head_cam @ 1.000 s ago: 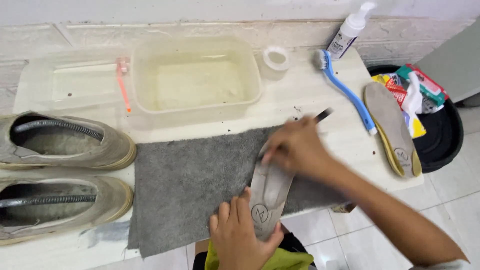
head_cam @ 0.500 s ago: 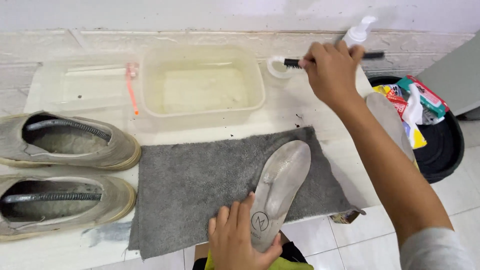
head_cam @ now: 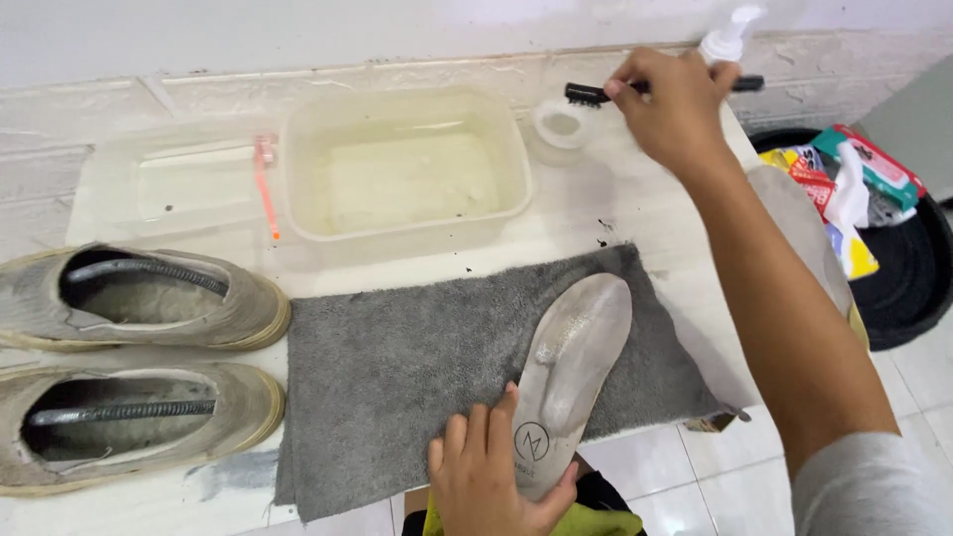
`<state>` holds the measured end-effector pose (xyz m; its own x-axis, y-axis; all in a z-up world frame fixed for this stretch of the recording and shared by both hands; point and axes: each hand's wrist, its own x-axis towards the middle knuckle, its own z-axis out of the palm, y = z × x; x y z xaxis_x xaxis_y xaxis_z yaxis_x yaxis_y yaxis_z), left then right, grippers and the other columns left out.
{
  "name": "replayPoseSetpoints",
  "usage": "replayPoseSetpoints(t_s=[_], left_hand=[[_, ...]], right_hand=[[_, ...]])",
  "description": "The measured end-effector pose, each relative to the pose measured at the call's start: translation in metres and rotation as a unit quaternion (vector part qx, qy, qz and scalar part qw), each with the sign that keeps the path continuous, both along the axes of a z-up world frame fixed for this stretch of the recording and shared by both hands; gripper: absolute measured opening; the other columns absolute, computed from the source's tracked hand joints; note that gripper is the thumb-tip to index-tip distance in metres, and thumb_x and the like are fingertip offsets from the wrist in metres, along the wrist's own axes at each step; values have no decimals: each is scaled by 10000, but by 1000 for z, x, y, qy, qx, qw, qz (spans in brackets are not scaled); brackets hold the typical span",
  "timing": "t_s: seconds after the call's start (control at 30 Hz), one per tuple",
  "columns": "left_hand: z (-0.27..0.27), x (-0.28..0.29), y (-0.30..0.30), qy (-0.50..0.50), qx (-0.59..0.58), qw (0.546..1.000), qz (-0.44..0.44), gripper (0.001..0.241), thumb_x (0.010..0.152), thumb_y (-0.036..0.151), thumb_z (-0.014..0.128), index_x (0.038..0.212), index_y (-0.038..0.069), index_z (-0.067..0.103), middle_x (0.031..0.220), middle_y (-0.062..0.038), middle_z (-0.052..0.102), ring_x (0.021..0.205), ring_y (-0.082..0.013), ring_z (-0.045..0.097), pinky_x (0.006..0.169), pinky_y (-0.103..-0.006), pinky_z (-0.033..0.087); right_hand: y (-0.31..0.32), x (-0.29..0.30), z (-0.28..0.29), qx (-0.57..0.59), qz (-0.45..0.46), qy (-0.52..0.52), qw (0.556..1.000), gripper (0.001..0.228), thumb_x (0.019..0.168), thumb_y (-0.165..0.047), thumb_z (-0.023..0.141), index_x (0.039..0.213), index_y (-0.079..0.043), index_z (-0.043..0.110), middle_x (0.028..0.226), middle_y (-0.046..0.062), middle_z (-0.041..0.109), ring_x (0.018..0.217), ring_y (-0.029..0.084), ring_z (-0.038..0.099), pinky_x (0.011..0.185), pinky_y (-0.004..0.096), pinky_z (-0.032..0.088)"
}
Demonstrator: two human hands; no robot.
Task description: The person scrubs a shoe insole with a brush and cleaning solution, then wipes it with a cloth. They repeat the scrubbing process on the same insole.
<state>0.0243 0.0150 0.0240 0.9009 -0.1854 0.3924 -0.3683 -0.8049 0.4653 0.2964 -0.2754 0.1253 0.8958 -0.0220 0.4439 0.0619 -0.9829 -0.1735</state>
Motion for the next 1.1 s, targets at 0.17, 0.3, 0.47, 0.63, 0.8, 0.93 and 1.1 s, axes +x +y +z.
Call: replayPoseSetpoints(t_s=[0.17,0.3,0.47,0.63,0.8,0.93,1.1], left_hand=[[2,0,-1,13,-4,1000,1,786,656,703,603,1204,140,604,864,18,567,748,-202,505,576,-366,359],[8,1,0,22,-8,1000,-5,746,657,654,625,1186,128,611,872,19,578,745,-200,510,567,-370,356],[-1,0,0,27,8,1000,-11,774,663,663,621,1224,130,594,929,4,599,775,-218,528,582,-379,373],[-1,-4,0,5,7,1000,2,754,678,665,597,1202,124,606,913,3,602,752,-206,517,571,-369,348],[-4,-2,-2,16,20,1000,0,754,674,673,604,1205,138,613,905,18,614,743,-210,522,572,-375,355],[-1,-1,-3,34,13,999,3,728,671,657,606,1182,138,607,882,16,584,758,-211,521,573,-382,359],[-2,-3,-2,36,10,999,-1,759,652,646,650,1210,138,576,894,-1,573,791,-232,510,599,-391,357]], right_hand=[[8,-106,-20,71,61,64,994,141,925,-357,718,851,-302,611,830,-150,591,908,114,536,888,394,175],[9,-155,-46,-29,38,88,995,223,853,-417,730,715,-276,626,670,-184,599,833,115,516,852,392,193],[36,-180,-46,-18,92,65,994,128,768,-279,740,718,-350,645,708,-209,636,775,129,513,816,394,199],[24,-174,-49,-27,36,87,995,196,820,-352,766,664,-300,657,539,-117,524,730,135,534,811,374,194],[65,-177,-44,8,213,120,970,245,730,-199,701,676,-431,642,731,-235,576,837,103,535,788,405,209],[30,-147,-52,2,43,146,988,285,796,-460,761,628,-297,598,528,-142,471,700,84,520,843,375,203],[90,-164,-36,51,212,211,953,174,733,-204,743,708,-376,753,776,-266,711,852,87,543,854,406,216]])
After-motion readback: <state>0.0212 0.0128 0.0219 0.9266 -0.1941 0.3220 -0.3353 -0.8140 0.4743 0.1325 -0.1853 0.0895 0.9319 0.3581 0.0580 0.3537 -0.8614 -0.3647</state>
